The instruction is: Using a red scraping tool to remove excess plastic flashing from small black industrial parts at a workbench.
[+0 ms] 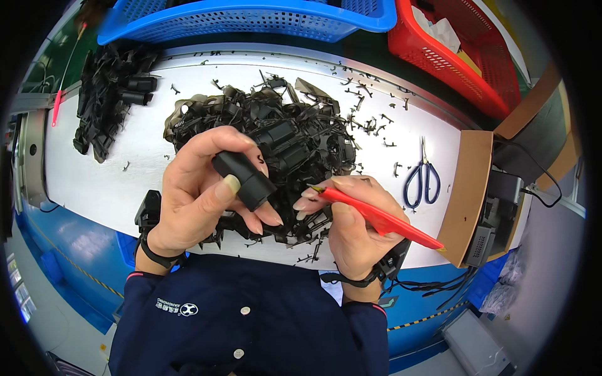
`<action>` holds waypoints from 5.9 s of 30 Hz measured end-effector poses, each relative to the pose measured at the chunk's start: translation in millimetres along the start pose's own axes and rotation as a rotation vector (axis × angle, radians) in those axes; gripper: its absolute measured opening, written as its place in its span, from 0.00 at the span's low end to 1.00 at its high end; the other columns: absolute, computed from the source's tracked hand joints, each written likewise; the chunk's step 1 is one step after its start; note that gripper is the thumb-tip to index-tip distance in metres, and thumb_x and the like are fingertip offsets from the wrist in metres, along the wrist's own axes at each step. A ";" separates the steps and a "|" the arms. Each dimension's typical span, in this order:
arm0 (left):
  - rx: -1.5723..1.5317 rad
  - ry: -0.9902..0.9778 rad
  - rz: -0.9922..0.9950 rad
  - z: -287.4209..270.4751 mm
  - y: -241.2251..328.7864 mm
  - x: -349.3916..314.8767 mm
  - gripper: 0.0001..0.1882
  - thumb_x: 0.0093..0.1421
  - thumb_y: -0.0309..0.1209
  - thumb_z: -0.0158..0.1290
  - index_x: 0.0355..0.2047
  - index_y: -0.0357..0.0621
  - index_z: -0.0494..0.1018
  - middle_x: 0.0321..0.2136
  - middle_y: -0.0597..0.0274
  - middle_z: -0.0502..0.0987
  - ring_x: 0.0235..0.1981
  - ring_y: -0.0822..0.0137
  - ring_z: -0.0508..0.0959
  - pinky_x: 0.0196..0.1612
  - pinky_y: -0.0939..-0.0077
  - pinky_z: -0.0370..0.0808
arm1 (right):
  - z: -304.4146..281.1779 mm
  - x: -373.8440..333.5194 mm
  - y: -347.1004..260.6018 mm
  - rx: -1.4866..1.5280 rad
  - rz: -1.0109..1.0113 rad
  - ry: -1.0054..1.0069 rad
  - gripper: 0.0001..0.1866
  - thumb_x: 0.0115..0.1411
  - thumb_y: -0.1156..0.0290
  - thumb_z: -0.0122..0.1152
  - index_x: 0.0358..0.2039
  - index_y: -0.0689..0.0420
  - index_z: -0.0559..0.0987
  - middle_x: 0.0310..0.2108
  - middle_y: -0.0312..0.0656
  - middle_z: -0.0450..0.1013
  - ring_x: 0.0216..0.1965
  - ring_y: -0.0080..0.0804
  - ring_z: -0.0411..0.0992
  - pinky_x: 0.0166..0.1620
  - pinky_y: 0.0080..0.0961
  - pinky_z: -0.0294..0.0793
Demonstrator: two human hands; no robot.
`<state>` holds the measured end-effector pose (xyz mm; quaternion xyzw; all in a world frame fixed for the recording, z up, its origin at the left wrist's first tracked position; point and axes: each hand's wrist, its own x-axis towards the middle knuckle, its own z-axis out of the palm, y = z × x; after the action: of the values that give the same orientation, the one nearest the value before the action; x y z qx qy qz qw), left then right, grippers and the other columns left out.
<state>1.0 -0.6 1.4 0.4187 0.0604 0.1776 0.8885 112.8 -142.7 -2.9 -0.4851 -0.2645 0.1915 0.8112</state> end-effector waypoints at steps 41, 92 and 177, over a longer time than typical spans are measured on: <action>0.900 0.140 0.637 -7.1 -20.9 -2.1 0.16 0.38 0.21 0.67 0.28 0.33 0.74 0.24 0.53 0.77 0.22 0.68 0.78 0.21 0.83 0.74 | 3.5 -3.4 -2.3 -0.194 0.057 -0.196 0.08 0.56 0.80 0.55 0.37 0.66 0.75 0.36 0.57 0.73 0.31 0.34 0.75 0.32 0.25 0.76; 0.808 0.098 0.599 -5.9 -24.7 1.9 0.14 0.41 0.17 0.63 0.30 0.33 0.74 0.27 0.51 0.78 0.26 0.67 0.79 0.25 0.82 0.76 | 0.8 -0.6 -3.9 -0.088 0.142 -0.084 0.11 0.63 0.71 0.44 0.34 0.67 0.69 0.32 0.57 0.71 0.15 0.36 0.71 0.12 0.22 0.68; 0.974 0.409 0.666 -13.5 71.5 63.0 0.15 0.50 0.20 0.58 0.39 0.34 0.70 0.33 0.60 0.75 0.33 0.75 0.75 0.33 0.86 0.72 | -8.0 29.2 7.8 -1.011 -0.210 -0.145 0.02 0.49 0.75 0.60 0.25 0.57 0.78 0.38 0.40 0.74 0.47 0.39 0.65 0.55 0.41 0.54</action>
<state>37.2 74.1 50.1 0.7297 0.1694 0.4738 0.4631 140.3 -128.1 -5.8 -0.7728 -0.4265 -0.0094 0.4699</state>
